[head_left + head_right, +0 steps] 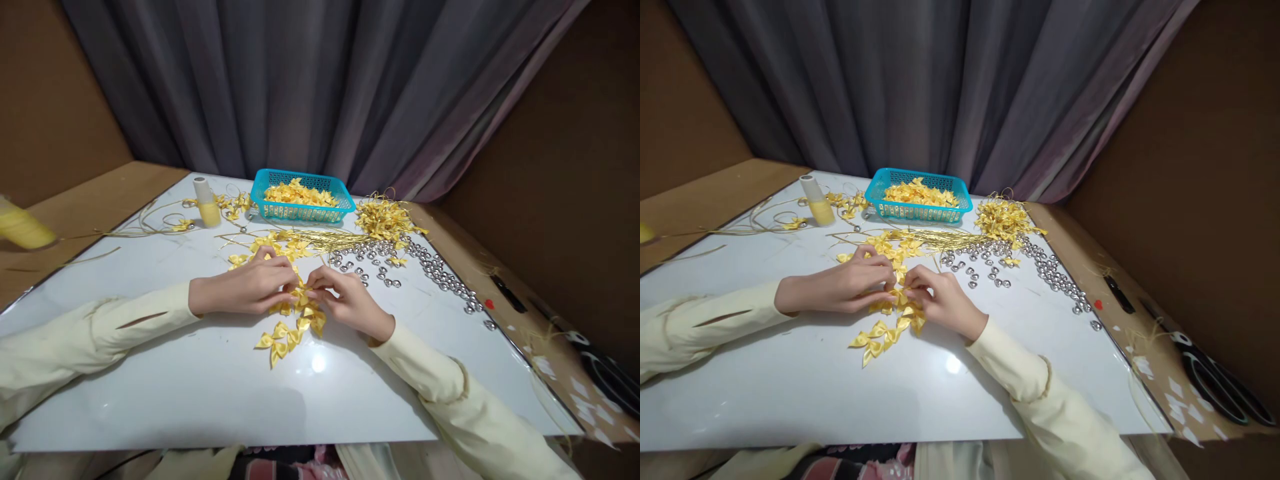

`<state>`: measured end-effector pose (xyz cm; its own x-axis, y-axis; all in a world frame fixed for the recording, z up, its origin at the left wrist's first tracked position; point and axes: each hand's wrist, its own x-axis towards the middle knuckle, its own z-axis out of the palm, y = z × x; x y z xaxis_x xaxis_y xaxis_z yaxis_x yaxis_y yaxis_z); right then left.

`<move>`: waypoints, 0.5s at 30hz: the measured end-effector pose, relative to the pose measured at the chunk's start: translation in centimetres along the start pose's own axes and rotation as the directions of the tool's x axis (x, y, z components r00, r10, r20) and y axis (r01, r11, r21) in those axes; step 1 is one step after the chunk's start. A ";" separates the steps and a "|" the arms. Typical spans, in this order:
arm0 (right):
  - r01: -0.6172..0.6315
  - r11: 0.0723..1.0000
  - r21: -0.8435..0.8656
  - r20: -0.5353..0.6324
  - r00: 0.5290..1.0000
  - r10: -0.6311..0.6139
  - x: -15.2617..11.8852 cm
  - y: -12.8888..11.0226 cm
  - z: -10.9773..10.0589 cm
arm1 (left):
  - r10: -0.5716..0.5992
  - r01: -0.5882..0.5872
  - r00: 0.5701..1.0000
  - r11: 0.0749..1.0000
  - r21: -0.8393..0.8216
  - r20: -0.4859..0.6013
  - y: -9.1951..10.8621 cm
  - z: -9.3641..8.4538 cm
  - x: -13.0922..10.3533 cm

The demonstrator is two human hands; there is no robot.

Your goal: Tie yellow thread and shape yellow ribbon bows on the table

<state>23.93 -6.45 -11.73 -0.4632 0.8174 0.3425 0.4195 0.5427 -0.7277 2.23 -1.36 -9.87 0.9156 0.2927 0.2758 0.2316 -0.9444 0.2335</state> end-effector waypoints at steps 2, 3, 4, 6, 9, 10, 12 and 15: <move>0.014 0.999 -0.047 0.016 1.000 -0.013 0.0 0.2 -0.2 | -0.003 0.003 1.000 0.999 -0.042 0.011 0.1 0.0 0.0; 0.016 0.998 -0.067 0.023 1.000 -0.015 0.0 0.2 -0.3 | -0.001 0.002 1.000 0.998 -0.064 0.011 0.1 0.1 0.0; 0.017 0.997 -0.081 0.032 0.999 -0.015 0.0 0.3 -0.4 | 0.001 0.000 1.000 0.997 -0.082 0.008 0.1 0.1 0.0; 0.018 0.996 -0.088 0.053 0.999 -0.013 0.0 0.3 -0.6 | 0.002 -0.002 1.000 0.995 -0.103 -0.002 0.1 0.2 0.0; 0.026 0.996 -0.081 0.084 0.996 -0.019 0.1 0.2 -0.7 | 0.009 -0.010 1.000 0.994 -0.108 -0.009 0.0 0.3 -0.1; 0.030 0.996 -0.086 0.085 0.996 -0.023 0.1 0.2 -0.7 | 0.017 -0.018 1.000 0.994 -0.107 -0.010 -0.1 0.4 -0.1; 0.042 0.994 -0.105 0.077 0.996 -0.034 0.0 0.1 -0.8 | 0.036 -0.038 0.999 0.994 -0.106 -0.014 -0.1 0.4 -0.1; 0.061 0.991 -0.118 0.077 0.996 -0.052 0.0 0.2 -0.8 | 0.048 -0.050 0.999 0.994 -0.099 -0.018 -0.1 0.4 -0.1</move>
<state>24.62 -6.19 -11.41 -0.5430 0.7708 0.3332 0.4796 0.6104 -0.6304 2.23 -1.38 -10.32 0.9195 0.2495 0.3037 0.1521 -0.9384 0.3104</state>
